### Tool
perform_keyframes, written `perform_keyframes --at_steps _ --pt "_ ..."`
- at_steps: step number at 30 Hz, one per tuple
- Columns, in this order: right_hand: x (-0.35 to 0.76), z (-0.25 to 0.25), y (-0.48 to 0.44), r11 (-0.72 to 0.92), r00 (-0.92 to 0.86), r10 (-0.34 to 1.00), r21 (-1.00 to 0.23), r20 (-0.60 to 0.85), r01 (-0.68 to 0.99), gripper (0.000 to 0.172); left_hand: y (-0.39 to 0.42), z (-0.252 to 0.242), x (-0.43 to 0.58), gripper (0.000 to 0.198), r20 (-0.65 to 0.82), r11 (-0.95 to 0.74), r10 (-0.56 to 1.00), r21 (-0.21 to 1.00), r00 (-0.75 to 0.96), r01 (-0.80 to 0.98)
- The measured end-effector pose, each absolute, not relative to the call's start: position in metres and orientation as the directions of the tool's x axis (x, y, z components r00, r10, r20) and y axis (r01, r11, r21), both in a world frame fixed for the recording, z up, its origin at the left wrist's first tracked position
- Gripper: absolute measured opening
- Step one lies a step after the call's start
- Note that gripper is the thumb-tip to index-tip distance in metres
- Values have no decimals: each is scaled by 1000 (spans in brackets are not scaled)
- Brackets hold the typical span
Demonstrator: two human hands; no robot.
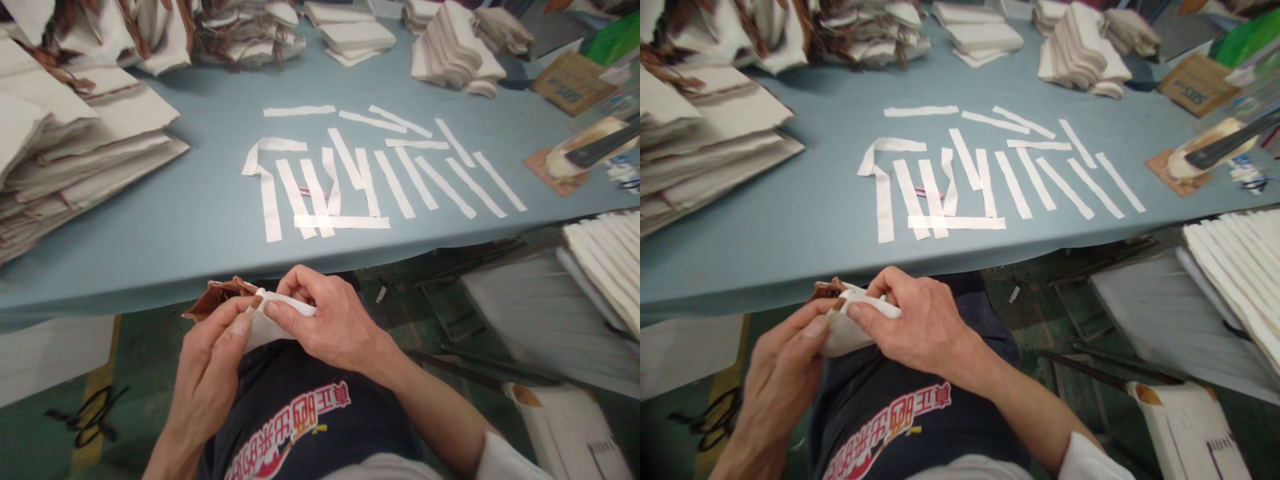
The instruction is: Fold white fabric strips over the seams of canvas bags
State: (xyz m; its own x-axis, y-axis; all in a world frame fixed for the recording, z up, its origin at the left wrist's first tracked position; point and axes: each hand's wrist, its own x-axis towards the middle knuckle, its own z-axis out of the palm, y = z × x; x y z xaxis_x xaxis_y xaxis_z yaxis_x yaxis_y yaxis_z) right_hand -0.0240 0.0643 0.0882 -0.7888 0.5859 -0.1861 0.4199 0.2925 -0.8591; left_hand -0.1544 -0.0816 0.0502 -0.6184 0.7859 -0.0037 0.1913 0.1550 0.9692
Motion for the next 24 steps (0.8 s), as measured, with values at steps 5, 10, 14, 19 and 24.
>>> perform_keyframes --at_steps 5,10,14,19,24 --pt "-23 87 68 212 -824 526 -905 -213 369 26 -78 56 -156 31 16 163 793 958 -609 238" --pt "-20 91 69 129 -858 470 -946 -205 296 26 -84 59 -161 28 98 106 832 938 -546 331" --pt "-20 92 69 159 -861 484 -952 -157 263 23 -86 63 -162 23 120 113 817 926 -565 359" --pt "-22 91 70 112 -862 475 -959 -177 259 25 -87 64 -158 20 153 92 814 919 -560 384" --pt "-28 87 68 69 -858 471 -961 -206 268 26 -88 61 -154 18 201 117 792 877 -577 466"
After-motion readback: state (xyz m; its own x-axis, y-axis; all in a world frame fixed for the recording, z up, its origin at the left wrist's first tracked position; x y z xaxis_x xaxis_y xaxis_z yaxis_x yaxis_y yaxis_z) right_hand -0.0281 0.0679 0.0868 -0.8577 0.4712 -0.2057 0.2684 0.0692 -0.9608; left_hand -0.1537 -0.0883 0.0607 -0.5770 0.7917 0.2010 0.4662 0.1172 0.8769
